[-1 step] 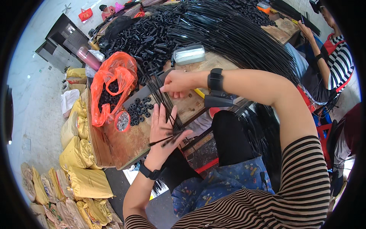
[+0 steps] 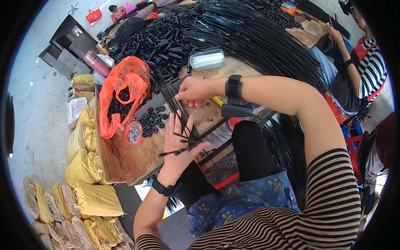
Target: Use pliers to trim and assemble black cable components at a factory workstation.
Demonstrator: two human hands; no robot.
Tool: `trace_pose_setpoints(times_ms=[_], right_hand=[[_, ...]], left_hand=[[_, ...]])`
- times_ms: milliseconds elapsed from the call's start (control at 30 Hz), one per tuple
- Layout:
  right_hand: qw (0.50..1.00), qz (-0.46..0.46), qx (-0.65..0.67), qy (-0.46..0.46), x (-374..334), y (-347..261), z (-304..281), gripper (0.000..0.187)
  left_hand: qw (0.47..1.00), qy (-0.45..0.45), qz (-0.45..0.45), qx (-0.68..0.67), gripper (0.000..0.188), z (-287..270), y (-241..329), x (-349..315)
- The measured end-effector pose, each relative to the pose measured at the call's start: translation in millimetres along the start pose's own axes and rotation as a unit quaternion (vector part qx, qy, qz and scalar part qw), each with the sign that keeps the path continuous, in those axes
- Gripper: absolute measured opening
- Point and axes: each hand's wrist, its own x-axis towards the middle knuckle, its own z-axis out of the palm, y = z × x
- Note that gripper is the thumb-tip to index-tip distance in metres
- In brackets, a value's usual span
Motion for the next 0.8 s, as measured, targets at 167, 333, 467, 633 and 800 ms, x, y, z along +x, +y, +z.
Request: trace_pose_setpoints(times_ms=[167,333,467,633,800], right_hand=[[0.998,0.009,0.050,0.031,18,10,5,0.028],[0.997,-0.019,0.064,0.039,26,13,5,0.026],[0.997,-0.011,0.061,0.036,26,12,3,0.027],[0.995,-0.006,0.067,0.079,17,7,12,0.025],[0.990,-0.011,0.070,0.122,19,9,14,0.026]], left_hand=[[1.000,-0.006,-0.003,-0.005,0.088,4,-2,-1],[1.000,-0.010,0.002,0.028,0.088,2,0,1],[1.000,-0.006,0.002,0.029,0.088,4,-1,0],[1.000,-0.005,0.000,0.031,0.090,7,-3,-1],[1.000,-0.009,-0.016,0.002,0.091,10,-5,-2]])
